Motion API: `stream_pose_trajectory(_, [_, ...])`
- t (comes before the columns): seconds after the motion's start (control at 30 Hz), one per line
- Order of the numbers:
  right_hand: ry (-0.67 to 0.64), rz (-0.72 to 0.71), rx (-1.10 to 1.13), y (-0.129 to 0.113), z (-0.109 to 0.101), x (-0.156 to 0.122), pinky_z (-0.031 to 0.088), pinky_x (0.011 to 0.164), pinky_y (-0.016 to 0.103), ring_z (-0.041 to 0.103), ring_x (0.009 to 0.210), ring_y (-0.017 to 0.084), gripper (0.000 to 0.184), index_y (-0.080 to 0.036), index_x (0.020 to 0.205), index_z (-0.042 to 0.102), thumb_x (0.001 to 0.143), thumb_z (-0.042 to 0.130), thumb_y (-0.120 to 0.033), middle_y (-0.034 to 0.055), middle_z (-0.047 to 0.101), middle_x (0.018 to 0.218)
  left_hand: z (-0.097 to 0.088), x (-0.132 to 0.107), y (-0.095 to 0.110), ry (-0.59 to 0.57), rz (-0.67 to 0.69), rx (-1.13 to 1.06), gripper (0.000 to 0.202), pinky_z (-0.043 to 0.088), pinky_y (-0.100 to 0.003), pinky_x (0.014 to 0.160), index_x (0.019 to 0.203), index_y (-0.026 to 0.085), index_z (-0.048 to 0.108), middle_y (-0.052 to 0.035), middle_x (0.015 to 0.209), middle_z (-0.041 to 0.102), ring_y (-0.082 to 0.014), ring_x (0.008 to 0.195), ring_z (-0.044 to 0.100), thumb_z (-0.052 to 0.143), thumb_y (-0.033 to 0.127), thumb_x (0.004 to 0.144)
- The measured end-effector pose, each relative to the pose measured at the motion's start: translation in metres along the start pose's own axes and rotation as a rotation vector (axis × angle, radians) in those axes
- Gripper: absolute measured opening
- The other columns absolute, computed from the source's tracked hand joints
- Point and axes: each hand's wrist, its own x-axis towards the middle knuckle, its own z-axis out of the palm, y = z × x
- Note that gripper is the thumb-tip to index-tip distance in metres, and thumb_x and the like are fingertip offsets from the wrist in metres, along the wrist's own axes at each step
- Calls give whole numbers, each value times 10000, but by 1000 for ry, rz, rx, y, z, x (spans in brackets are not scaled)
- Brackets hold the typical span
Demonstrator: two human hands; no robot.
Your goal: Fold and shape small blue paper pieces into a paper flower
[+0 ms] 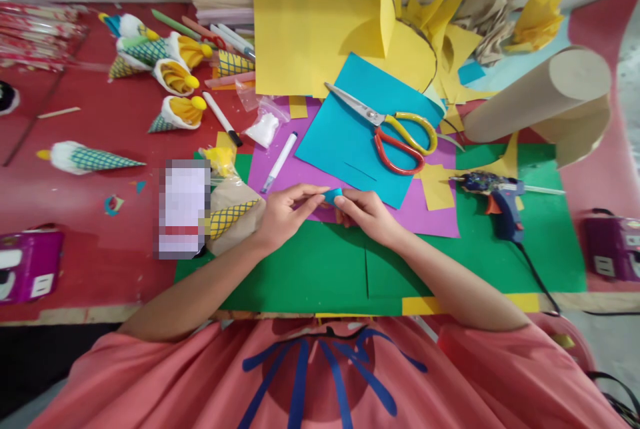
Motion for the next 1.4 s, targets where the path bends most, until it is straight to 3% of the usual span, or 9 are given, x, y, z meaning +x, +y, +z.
stream_pose_trajectory(0.2, [31,1,37,3,0,-1,394,471,202,514,455,73,426,-141,612,572,908,509,-440,1,576,549,3,-2,1,-105,-59,-126,264,598,-219,708,1034,193,709,-51,946,757,-143,775,724,627,362,849])
stream_pose_trajectory(0.4, [-5,29,131,2,-2,-1,382,474,198,501,481,73,383,-145,647,550,870,564,-456,-19,547,554,3,-5,-1,-127,-34,-111,219,598,-236,759,993,200,713,-35,920,749,-149,828,715,644,340,838])
stream_pose_trajectory(0.5, [-9,27,106,2,-2,-2,373,455,198,487,458,70,397,-146,653,550,876,548,-475,-23,528,545,4,-5,0,-179,-67,-167,221,605,-243,723,1003,196,700,-28,889,740,-139,772,711,622,339,853])
stream_pose_trajectory(0.63, [31,25,54,1,1,-1,377,451,201,502,453,76,406,-153,662,546,876,537,-498,-22,527,543,2,-3,2,-156,-64,-163,200,584,-210,654,969,189,694,-18,819,721,-118,712,691,612,335,859])
stream_pose_trajectory(0.83, [-4,31,-8,-2,4,0,381,498,196,506,502,76,392,-157,697,521,902,497,-489,-19,544,577,-2,1,2,-95,27,-30,177,546,-187,652,958,188,672,-13,843,711,-99,716,669,584,317,875])
stream_pose_trajectory(1.03, [-62,-8,-16,-1,2,-1,331,489,196,435,501,70,309,-143,723,570,881,550,-408,-22,545,566,-3,-2,2,-217,96,165,120,516,-184,642,932,196,628,15,796,690,-89,686,656,527,244,889])
stream_pose_trajectory(1.23, [-174,-82,-43,2,2,-1,297,488,191,351,505,57,199,-133,711,566,853,543,-271,-46,462,567,-6,-5,2,-296,188,147,108,512,-177,668,976,210,565,-2,881,674,-91,779,664,507,193,887])
stream_pose_trajectory(1.4, [-190,-111,-45,2,2,-1,298,503,192,340,529,60,130,-131,747,563,838,539,-221,-50,432,594,-3,-6,2,-340,218,123,109,490,-167,616,962,205,536,5,849,661,-79,709,643,532,162,861])
